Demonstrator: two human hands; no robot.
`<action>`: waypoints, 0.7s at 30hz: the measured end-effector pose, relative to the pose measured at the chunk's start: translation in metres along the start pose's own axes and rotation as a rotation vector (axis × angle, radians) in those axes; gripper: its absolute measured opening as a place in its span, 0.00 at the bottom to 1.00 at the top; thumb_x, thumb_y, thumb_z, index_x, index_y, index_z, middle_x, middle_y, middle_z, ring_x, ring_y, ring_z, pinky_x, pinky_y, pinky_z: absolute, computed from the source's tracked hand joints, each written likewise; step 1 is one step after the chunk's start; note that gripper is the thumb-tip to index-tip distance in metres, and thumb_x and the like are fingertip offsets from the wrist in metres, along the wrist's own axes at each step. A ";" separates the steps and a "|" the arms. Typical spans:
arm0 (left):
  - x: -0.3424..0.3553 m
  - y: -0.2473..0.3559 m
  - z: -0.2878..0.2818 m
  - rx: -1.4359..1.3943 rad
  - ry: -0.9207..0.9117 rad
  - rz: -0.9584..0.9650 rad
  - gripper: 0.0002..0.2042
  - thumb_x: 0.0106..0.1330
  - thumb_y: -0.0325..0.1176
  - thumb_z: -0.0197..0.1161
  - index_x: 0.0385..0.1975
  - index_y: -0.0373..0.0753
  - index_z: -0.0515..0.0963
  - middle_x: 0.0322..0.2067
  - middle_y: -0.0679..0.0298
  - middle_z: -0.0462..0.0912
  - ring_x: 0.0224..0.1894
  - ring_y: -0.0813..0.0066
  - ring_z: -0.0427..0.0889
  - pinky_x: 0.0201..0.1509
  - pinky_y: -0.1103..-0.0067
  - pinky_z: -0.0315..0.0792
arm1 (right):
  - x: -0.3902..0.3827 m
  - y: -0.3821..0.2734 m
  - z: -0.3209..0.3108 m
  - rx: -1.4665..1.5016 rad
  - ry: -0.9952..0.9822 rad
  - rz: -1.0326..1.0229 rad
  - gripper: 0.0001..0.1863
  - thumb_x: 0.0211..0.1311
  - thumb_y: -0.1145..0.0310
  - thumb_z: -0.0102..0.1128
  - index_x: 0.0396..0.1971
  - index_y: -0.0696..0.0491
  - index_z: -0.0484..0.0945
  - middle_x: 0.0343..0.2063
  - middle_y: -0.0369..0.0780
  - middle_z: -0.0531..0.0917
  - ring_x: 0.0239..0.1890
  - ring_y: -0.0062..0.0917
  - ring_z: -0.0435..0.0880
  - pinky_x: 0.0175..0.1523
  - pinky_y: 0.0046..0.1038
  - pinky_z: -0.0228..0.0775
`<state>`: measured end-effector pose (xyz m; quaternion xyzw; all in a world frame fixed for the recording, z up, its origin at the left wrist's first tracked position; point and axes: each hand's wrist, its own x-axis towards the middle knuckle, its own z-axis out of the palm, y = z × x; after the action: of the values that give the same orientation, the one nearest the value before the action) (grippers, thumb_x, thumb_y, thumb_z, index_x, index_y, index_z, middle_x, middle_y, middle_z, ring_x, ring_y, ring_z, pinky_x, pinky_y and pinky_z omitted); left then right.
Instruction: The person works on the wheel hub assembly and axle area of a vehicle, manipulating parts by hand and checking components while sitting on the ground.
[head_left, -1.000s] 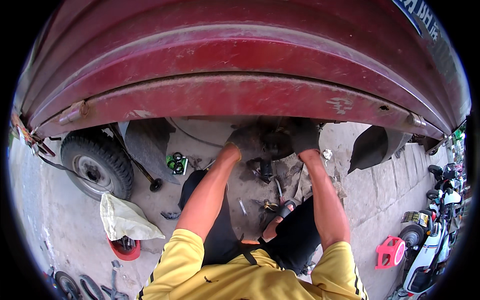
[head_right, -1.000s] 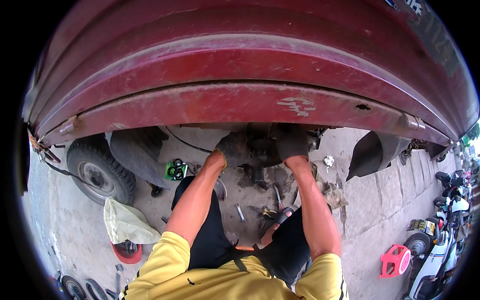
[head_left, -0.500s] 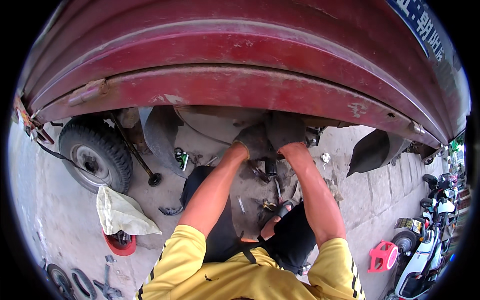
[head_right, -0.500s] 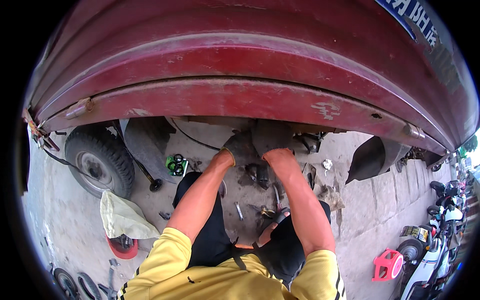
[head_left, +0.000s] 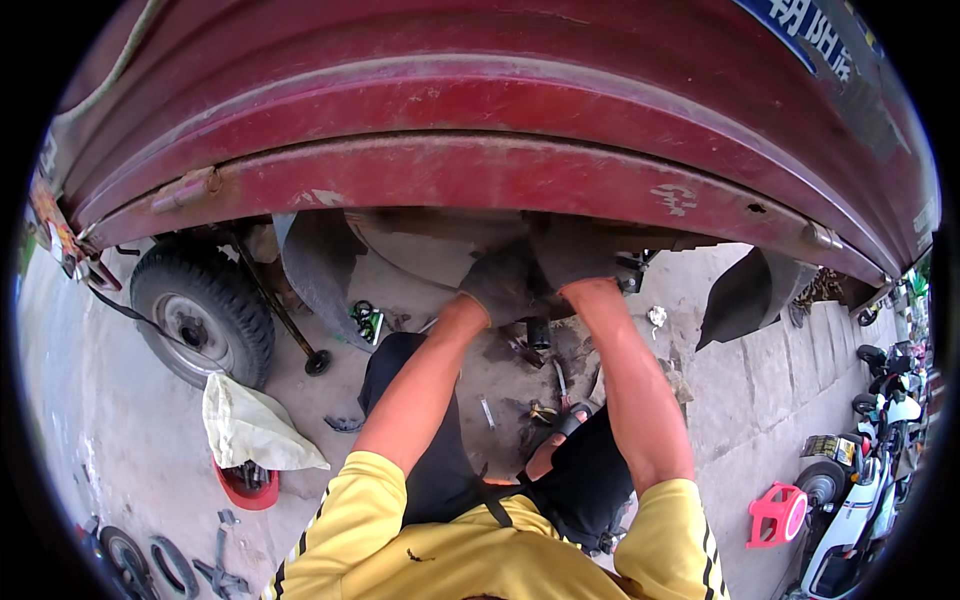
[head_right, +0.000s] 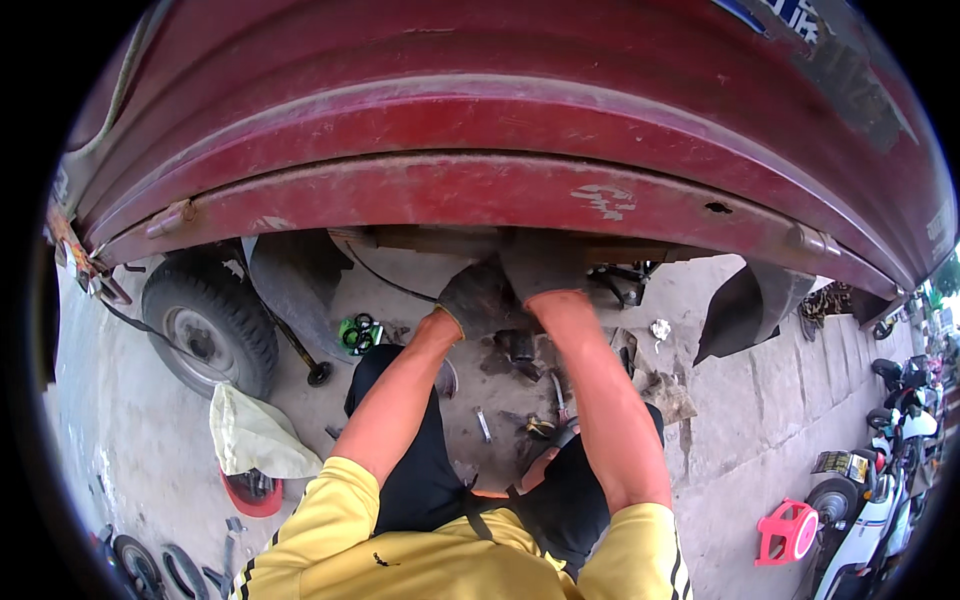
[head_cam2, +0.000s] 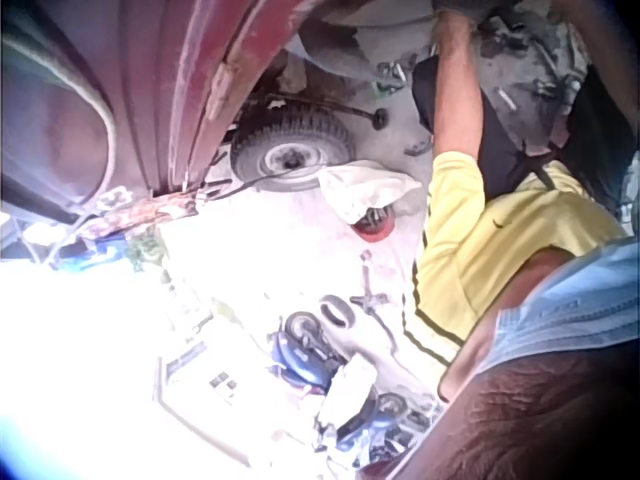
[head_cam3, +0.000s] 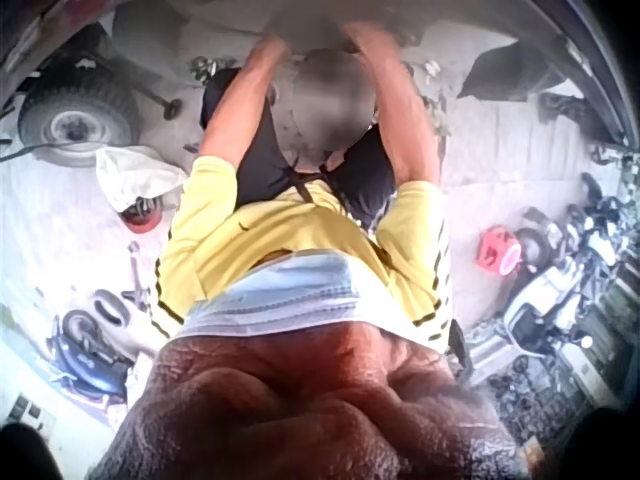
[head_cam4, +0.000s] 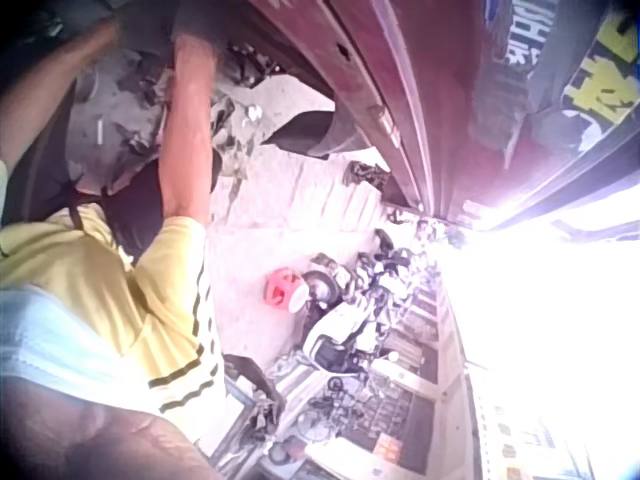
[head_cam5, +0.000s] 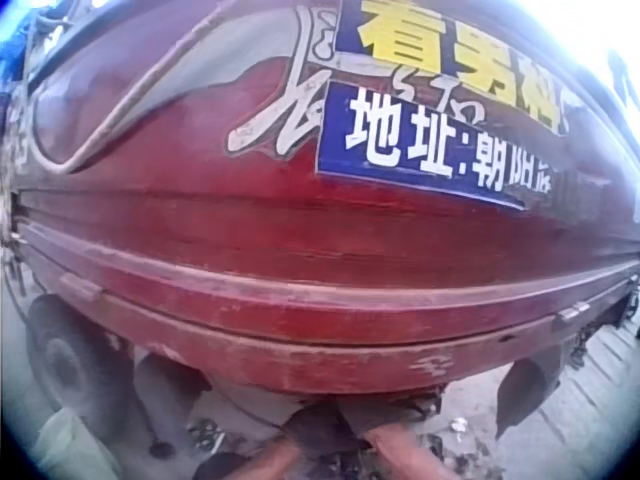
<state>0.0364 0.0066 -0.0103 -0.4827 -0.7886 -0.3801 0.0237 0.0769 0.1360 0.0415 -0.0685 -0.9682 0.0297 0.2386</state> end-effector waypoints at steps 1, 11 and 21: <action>-0.002 0.011 -0.008 -0.027 -0.022 -0.047 0.35 0.42 0.52 0.72 0.51 0.39 0.74 0.46 0.47 0.79 0.48 0.47 0.78 0.51 0.62 0.73 | -0.003 -0.001 -0.016 0.068 -0.073 0.106 0.18 0.63 0.60 0.48 0.47 0.53 0.78 0.46 0.51 0.80 0.48 0.47 0.79 0.55 0.44 0.68; -0.011 0.011 -0.006 0.115 -0.078 -0.114 0.35 0.43 0.48 0.73 0.52 0.35 0.73 0.45 0.46 0.78 0.48 0.47 0.77 0.52 0.62 0.72 | -0.076 0.145 0.059 0.063 0.146 -0.057 0.17 0.48 0.72 0.63 0.42 0.55 0.78 0.42 0.49 0.80 0.43 0.50 0.77 0.46 0.44 0.72; 0.002 -0.026 0.006 -0.179 -0.212 0.013 0.37 0.46 0.51 0.73 0.56 0.39 0.72 0.51 0.50 0.79 0.54 0.54 0.77 0.57 0.67 0.71 | -0.072 0.134 0.072 1.110 -0.110 0.633 0.07 0.60 0.60 0.58 0.29 0.46 0.76 0.16 0.32 0.72 0.14 0.20 0.68 0.19 0.24 0.55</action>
<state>0.0170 0.0057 -0.0284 -0.5255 -0.7465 -0.3956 -0.1007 0.1223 0.2557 -0.0670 -0.2157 -0.7527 0.5989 0.1681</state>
